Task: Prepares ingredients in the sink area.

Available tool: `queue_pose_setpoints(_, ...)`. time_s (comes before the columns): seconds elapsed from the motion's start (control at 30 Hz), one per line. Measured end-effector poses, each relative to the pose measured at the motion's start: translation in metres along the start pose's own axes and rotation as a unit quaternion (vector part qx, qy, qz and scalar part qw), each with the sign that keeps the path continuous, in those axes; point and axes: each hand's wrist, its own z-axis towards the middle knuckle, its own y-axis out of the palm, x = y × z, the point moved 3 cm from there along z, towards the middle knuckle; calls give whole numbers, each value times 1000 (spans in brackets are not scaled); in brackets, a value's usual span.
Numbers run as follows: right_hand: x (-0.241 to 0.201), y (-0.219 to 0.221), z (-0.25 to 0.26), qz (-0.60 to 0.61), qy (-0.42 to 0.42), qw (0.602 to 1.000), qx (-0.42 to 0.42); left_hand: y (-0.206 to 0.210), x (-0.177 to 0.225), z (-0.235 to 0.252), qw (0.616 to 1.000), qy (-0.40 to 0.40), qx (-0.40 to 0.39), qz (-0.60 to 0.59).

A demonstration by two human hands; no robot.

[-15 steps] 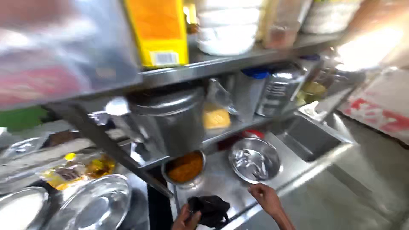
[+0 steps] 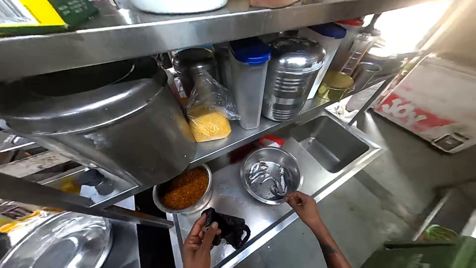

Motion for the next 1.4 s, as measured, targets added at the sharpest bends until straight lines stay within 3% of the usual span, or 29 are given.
queue_pose_setpoints(0.13, -8, -14, 16, -13, -1, 1000, 18, 22, 1, 11, 999, 8, -18, -35)
queue_pose_setpoints(0.33, 4, -17, 57, -32, -35, 999, -9, 36, -14, 13, 998, 22, 18, -47)
queue_pose_setpoints(0.5, 26, 6, 118, -58, -67, 989, -121, 46, -54, 8, 995, 18, 95, -19)
queue_pose_setpoints(0.6, 44, 32, 151, -170, -80, 949, -254, 48, -78, 0, 983, 1, 186, -2)
queue_pose_setpoints(0.73, 47, 68, 171, -355, -75, 845, -393, 61, -81, -15, 960, -4, 279, -6)
queue_pose_setpoints(0.8, 49, 78, 172, -396, -53, 823, -404, 69, -81, -20, 958, 10, 288, -4)
queue_pose_setpoints(1.0, 60, 96, 163, -438, -42, 806, -396, 77, -83, -18, 952, 38, 301, 36)
queue_pose_setpoints(1.4, 70, 99, 161, -411, -71, 808, -417, 83, -82, -3, 953, 45, 299, 30)
